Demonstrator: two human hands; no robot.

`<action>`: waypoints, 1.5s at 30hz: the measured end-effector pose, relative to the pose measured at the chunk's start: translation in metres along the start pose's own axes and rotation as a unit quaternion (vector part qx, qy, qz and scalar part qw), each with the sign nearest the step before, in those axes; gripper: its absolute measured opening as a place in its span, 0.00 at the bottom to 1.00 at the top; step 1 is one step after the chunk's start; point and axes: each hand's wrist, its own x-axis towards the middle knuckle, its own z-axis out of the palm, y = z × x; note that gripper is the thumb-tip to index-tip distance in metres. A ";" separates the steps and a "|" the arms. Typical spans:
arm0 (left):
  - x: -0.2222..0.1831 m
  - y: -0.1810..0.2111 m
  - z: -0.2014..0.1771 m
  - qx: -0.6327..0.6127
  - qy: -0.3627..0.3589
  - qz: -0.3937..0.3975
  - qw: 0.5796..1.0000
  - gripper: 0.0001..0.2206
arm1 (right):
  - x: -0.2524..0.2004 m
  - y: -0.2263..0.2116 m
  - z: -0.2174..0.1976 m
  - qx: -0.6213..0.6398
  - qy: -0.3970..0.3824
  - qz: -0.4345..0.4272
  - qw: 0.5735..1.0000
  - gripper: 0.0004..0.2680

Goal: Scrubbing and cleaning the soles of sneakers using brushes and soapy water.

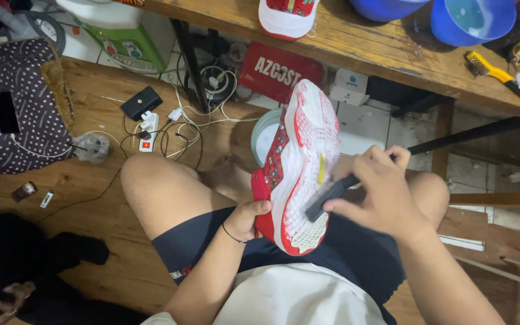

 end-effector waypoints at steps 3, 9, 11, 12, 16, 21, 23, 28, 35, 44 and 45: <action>0.005 0.001 -0.006 0.025 -0.020 -0.005 0.999 0.21 | -0.004 0.056 0.019 -0.024 0.021 0.033 0.999 0.27; 0.007 -0.002 -0.009 0.005 0.024 0.002 1.000 0.19 | -0.018 0.002 0.020 -0.049 0.035 -0.035 0.998 0.30; 0.006 -0.007 -0.014 -0.001 0.033 0.001 0.999 0.19 | -0.020 0.011 0.031 -0.055 0.036 -0.027 0.997 0.31; 0.004 -0.009 -0.017 -0.008 0.042 0.000 0.999 0.19 | -0.022 0.015 0.037 -0.061 0.038 -0.018 0.997 0.31; 0.003 0.006 0.015 -0.007 0.042 0.002 0.999 0.20 | -0.013 0.026 0.034 -0.076 0.073 0.092 0.990 0.26; 0.003 -0.002 -0.003 -0.036 0.042 0.006 0.998 0.20 | -0.041 -0.009 0.054 -0.045 0.098 -0.022 0.994 0.30; 0.003 -0.002 0.001 -0.030 0.039 -0.001 0.999 0.19 | -0.036 0.023 0.057 -0.078 0.112 0.027 0.990 0.31; 0.003 -0.001 0.005 -0.023 0.038 -0.008 0.999 0.21 | -0.036 0.016 0.048 -0.123 0.127 0.093 0.980 0.29; -0.002 -0.009 0.003 -0.018 0.033 -0.014 0.999 0.22 | -0.026 0.007 0.033 -0.077 0.122 0.062 0.988 0.30; 0.004 0.003 0.006 -0.038 0.064 -0.026 0.997 0.18 | -0.019 0.015 0.043 -0.066 0.111 0.070 0.989 0.30; 0.003 0.008 0.017 -0.044 0.068 -0.026 0.996 0.18 | -0.014 0.015 0.038 -0.065 0.128 0.102 0.984 0.28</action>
